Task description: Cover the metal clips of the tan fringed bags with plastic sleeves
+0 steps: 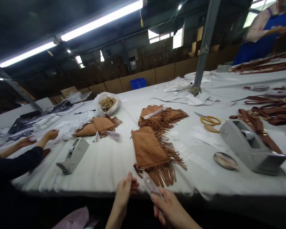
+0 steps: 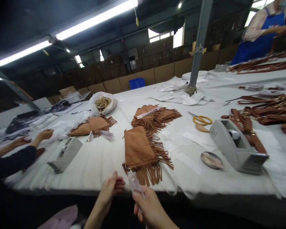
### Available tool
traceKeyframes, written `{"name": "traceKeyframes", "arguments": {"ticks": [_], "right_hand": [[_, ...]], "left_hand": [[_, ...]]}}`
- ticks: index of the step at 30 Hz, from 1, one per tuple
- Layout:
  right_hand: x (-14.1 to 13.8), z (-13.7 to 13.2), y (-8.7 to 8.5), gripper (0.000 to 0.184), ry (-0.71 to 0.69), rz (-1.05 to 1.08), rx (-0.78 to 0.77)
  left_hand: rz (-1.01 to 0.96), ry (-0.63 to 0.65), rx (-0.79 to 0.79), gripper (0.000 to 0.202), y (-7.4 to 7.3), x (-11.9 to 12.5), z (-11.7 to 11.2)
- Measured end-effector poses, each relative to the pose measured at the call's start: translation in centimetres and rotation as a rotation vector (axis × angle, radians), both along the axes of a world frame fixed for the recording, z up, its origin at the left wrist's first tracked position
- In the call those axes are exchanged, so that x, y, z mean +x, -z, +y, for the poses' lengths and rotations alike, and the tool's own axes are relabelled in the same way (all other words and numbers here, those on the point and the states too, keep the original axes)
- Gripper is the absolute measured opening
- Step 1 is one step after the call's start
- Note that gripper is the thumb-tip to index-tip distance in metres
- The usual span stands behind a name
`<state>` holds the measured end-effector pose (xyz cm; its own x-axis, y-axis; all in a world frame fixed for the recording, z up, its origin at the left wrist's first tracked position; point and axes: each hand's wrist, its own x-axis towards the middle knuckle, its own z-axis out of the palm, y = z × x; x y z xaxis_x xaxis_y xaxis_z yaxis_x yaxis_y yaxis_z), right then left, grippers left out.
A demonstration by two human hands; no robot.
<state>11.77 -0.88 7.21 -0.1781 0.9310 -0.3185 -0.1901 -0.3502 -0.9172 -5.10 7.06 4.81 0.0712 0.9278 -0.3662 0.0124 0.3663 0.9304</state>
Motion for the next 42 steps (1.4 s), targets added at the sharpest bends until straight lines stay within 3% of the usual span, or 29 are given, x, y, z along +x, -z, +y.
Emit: {"name": "traceKeyframes", "arguments": {"ticks": [2,5,8,11,14,18,25,31,42], "right_hand": [[-1.7,0.0,0.4,0.033,0.002,-0.055,0.044],[-3.8,-0.3,1.5,0.027,-0.031,-0.178,0.106],[-3.7,-0.5,2.6,0.031,-0.123,-0.339,0.212],[-2.2,1.2,2.7,0.038,-0.059,-0.426,0.283],[-1.2,4.5,2.4,0.037,0.079,-0.421,0.221],[-2.1,8.5,2.4,0.035,0.105,-0.468,0.126],[-2.7,9.6,3.5,0.015,0.06,-0.4,0.043],[-1.5,9.3,3.4,0.021,0.021,-0.346,0.006],[-1.3,8.8,3.4,0.019,0.021,-0.38,0.212]], "left_hand": [[-0.198,0.17,-0.145,0.059,0.3,1.3,-2.8],[-0.311,0.095,-0.099,0.054,0.6,2.6,-4.7],[-0.332,0.024,-0.069,0.047,0.9,1.4,-4.5],[-0.274,0.08,-0.09,0.044,1.1,-1.3,-3.6],[-0.148,0.197,-0.115,0.042,1.0,-3.0,-3.0],[-0.011,0.308,-0.098,0.043,1.0,-3.2,-3.3],[-0.07,0.206,-0.115,0.047,2.4,-1.8,-4.6],[-0.219,0.065,-0.147,0.045,3.3,0.1,-4.0],[-0.318,-0.005,-0.122,0.044,2.4,1.4,-2.5]]}}
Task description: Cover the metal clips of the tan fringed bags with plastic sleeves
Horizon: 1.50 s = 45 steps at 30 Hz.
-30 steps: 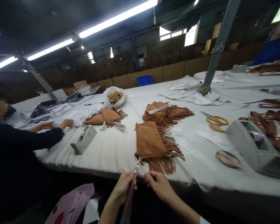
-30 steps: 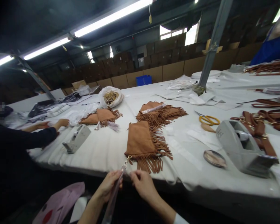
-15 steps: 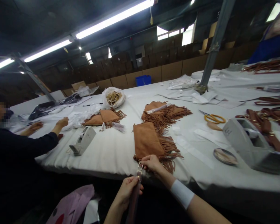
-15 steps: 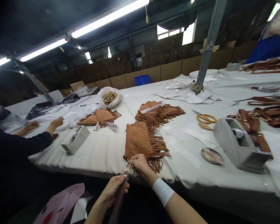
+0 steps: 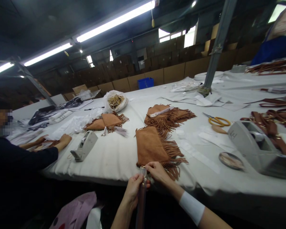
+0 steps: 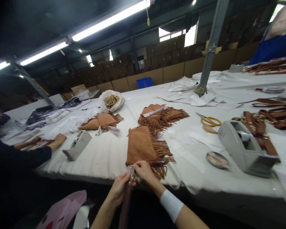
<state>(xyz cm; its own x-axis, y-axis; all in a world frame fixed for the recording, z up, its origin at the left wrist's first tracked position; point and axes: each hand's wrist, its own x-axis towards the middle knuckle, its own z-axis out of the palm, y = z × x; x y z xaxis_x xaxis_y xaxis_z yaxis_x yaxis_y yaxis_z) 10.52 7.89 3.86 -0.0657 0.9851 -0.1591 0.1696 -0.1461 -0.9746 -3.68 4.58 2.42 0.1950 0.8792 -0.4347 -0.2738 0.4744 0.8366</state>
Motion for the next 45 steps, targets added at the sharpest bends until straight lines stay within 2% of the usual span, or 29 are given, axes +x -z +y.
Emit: {"name": "traceKeyframes", "arguments": {"ticks": [3,8,10,14,21,24,28,31,37,40,45], "right_hand": [[0.0,-0.4,-0.1,0.022,-0.075,0.005,0.006],[0.0,-0.6,0.5,0.047,-0.114,-0.007,-0.105],[-0.1,-0.4,0.7,0.052,-0.132,-0.029,-0.163],[-0.6,-0.1,0.3,0.05,-0.162,0.04,-0.265],[-1.0,0.5,-0.8,0.035,-0.242,0.138,-0.286],[-0.8,0.7,-0.7,0.033,-0.18,0.075,-0.241],[-0.7,0.5,-0.5,0.028,-0.06,-0.057,-0.044],[-0.8,0.3,-0.8,0.032,-0.068,-0.089,0.086],[-0.7,0.0,-0.8,0.044,-0.088,-0.205,0.183],[-0.4,0.4,-0.3,0.051,-0.113,-0.236,0.087],[-0.8,1.6,0.4,0.048,-0.21,-0.131,-0.221]], "left_hand": [[0.008,-0.089,0.038,0.043,0.1,0.4,0.3],[0.066,-0.219,0.098,0.043,0.5,0.3,0.6],[0.106,-0.256,0.108,0.041,0.5,0.0,0.7],[0.164,-0.323,0.137,0.035,0.4,-0.7,1.0],[0.25,-0.333,0.192,0.027,0.3,-0.8,1.4],[0.279,-0.323,0.199,0.027,0.1,-0.8,1.3],[0.289,-0.291,0.2,0.027,-0.2,-0.8,1.2],[0.278,-0.276,0.2,0.026,-0.5,-0.8,1.3],[0.291,-0.336,0.204,0.023,-0.1,-0.6,1.6],[0.316,-0.386,0.21,0.022,0.5,-0.6,1.8],[0.356,-0.39,0.235,0.021,1.2,-0.5,1.9]]}}
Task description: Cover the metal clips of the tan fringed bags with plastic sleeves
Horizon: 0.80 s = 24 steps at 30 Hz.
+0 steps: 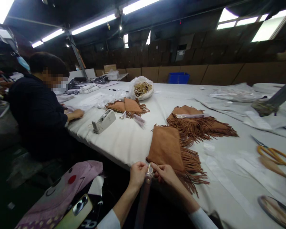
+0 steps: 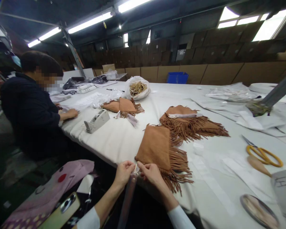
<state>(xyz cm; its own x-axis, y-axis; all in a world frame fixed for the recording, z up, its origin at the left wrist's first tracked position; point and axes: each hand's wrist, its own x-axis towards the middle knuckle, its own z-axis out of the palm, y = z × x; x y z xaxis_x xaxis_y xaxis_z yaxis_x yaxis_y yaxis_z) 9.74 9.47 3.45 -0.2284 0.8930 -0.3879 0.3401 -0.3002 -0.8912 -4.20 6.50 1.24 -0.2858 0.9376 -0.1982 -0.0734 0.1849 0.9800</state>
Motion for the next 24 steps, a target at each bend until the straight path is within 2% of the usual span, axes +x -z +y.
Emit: {"name": "traceKeyframes", "arguments": {"ticks": [4,8,10,14,16,20,24], "right_hand": [[-1.0,0.7,0.3,0.042,0.005,0.226,-0.113],[-1.4,1.0,0.7,0.042,0.026,0.28,-0.117],[-1.3,1.0,0.9,0.042,0.032,0.3,-0.114],[-1.1,0.9,1.1,0.043,0.033,0.317,-0.111],[-1.1,0.8,1.1,0.044,0.036,0.319,-0.102],[-1.1,0.8,0.8,0.046,-0.002,0.261,-0.06],[-0.9,0.9,0.0,0.04,-0.043,0.265,-0.084]], "left_hand": [[0.05,0.019,0.015,0.024,-0.2,-0.1,0.0],[0.102,0.031,0.017,0.03,-0.7,-0.8,-0.6],[0.104,0.08,0.001,0.036,-1.0,-0.9,-1.1],[-0.15,0.245,-0.149,0.045,-1.1,-0.3,-1.8],[-0.256,0.204,-0.181,0.044,-0.9,0.1,-1.8],[-0.266,0.041,-0.145,0.037,-0.4,0.6,-1.5],[-0.285,-0.055,-0.132,0.031,-0.2,0.7,-1.5]]}}
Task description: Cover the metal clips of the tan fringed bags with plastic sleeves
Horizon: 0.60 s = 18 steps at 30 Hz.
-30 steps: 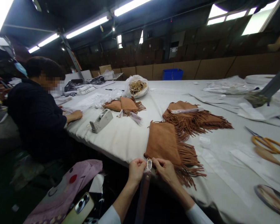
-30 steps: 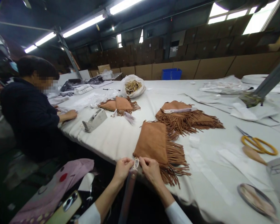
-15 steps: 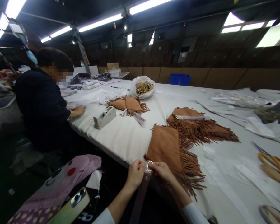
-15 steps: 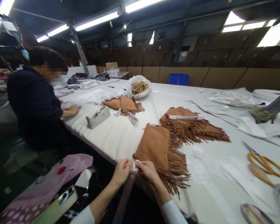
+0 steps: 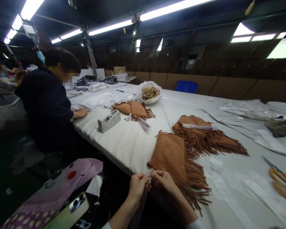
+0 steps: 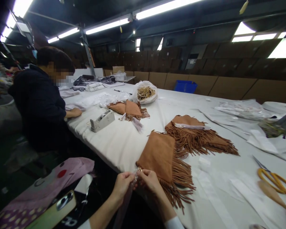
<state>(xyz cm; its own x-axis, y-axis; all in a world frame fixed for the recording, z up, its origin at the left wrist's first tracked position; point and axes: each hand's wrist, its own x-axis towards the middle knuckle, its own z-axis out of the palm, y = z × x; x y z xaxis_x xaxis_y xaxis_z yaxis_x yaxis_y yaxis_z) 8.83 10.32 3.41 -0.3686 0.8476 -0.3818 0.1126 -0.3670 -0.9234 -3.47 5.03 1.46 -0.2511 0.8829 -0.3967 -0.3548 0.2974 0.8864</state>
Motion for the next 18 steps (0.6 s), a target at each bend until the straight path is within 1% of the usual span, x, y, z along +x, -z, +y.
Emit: {"name": "traceKeyframes", "arguments": {"ticks": [3,5,8,9,11,13,15,18], "right_hand": [[0.1,-0.3,-0.3,0.033,0.008,0.015,0.004],[0.0,-0.7,-0.2,0.032,0.085,-0.035,0.046],[-0.2,-1.5,0.3,0.03,0.273,-0.142,0.215],[-0.2,-1.6,0.5,0.031,0.309,-0.169,0.286],[-0.1,-1.7,0.6,0.034,0.309,-0.207,0.416],[0.0,-1.6,0.6,0.032,0.254,-0.246,0.499],[0.1,-1.5,0.4,0.031,0.222,-0.279,0.552],[0.1,-1.5,0.0,0.029,0.211,-0.318,0.599]], "left_hand": [[-0.022,-0.033,-0.005,0.027,-0.2,0.0,0.1],[-0.04,-0.036,-0.014,0.026,-0.4,0.0,0.1],[-0.06,-0.029,-0.028,0.025,-0.5,-0.1,0.1],[-0.066,-0.027,-0.031,0.024,-0.4,-0.1,0.0],[-0.078,-0.026,-0.035,0.022,-0.3,-0.1,-0.1],[-0.089,-0.025,-0.038,0.022,-0.2,-0.2,-0.2],[-0.096,-0.025,-0.039,0.023,-0.3,-0.2,-0.2],[-0.104,-0.029,-0.033,0.025,-0.5,-0.2,-0.2]]}}
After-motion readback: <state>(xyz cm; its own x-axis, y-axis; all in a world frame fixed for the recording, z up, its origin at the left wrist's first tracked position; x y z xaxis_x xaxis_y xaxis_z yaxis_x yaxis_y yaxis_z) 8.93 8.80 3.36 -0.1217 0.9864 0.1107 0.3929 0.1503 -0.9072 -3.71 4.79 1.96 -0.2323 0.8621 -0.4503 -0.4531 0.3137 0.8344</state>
